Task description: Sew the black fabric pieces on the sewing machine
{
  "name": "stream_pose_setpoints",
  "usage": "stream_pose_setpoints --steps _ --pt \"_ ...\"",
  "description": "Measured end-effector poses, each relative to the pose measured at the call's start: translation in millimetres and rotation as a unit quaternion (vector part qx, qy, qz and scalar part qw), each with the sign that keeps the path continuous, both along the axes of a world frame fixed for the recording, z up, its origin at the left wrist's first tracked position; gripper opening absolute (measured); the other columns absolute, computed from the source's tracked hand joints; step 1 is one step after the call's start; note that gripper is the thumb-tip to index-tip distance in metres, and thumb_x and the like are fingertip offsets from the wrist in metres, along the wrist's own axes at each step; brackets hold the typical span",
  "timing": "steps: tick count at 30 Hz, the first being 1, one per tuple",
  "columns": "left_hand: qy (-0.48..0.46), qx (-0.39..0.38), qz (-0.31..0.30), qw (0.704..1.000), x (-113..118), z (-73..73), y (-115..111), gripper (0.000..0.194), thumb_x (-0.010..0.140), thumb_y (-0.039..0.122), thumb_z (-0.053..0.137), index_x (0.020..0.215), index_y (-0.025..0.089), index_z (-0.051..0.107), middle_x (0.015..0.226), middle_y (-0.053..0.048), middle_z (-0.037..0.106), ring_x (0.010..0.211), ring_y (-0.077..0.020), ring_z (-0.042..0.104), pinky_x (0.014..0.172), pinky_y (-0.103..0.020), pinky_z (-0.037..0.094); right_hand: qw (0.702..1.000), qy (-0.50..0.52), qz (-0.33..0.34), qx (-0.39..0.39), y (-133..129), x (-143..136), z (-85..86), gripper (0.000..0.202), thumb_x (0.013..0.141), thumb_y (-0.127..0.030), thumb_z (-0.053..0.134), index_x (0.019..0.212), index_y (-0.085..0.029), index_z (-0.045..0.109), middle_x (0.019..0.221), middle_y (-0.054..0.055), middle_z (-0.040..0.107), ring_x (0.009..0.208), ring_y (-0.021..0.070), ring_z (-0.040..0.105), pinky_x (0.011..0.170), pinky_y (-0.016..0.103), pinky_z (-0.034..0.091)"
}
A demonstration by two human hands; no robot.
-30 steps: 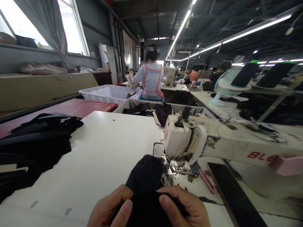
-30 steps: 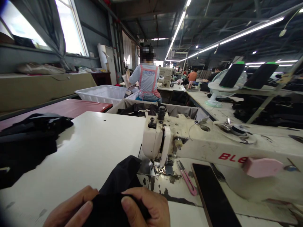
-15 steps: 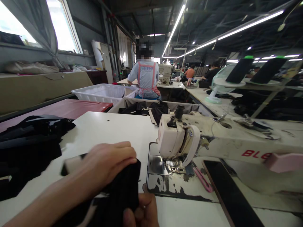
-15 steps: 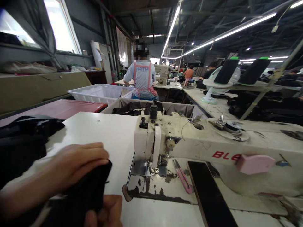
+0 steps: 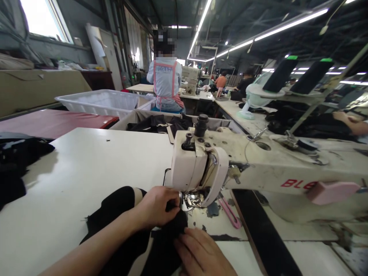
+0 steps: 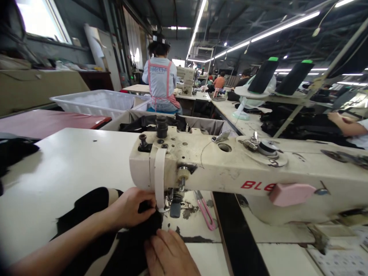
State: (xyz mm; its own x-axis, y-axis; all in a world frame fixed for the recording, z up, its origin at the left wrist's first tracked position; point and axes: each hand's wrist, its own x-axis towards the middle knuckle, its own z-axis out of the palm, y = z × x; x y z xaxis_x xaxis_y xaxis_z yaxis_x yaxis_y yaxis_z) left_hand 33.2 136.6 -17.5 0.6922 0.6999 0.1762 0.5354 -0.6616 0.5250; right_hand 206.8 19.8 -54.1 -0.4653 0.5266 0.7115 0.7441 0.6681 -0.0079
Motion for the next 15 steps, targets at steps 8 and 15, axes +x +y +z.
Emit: stream_pose_setpoints --steps 8,15 --pt "0.023 -0.039 0.034 0.998 0 4.5 4 0.011 0.074 0.019 0.057 0.074 0.018 0.068 0.069 0.000 0.069 0.064 -0.0148 0.063 0.060 -0.021 0.045 0.994 -0.018 0.028 -0.100 0 7 3.8 0.026 0.089 -0.027 0.055 0.109 -0.014 0.066 0.100 0.007 0.075 0.097 0.0220 0.069 0.093 0.037 0.055" --pt "0.013 -0.063 0.059 0.996 6 2.9 24 0.012 0.075 0.025 0.060 0.074 0.017 0.068 0.075 -0.004 0.071 0.086 -0.0226 0.065 0.082 -0.030 0.049 0.959 -0.092 0.012 -0.268 9 13 16.7 0.056 0.074 -0.010 0.053 0.130 -0.015 0.054 0.132 0.009 0.059 0.126 0.0278 0.051 0.106 0.046 0.043"
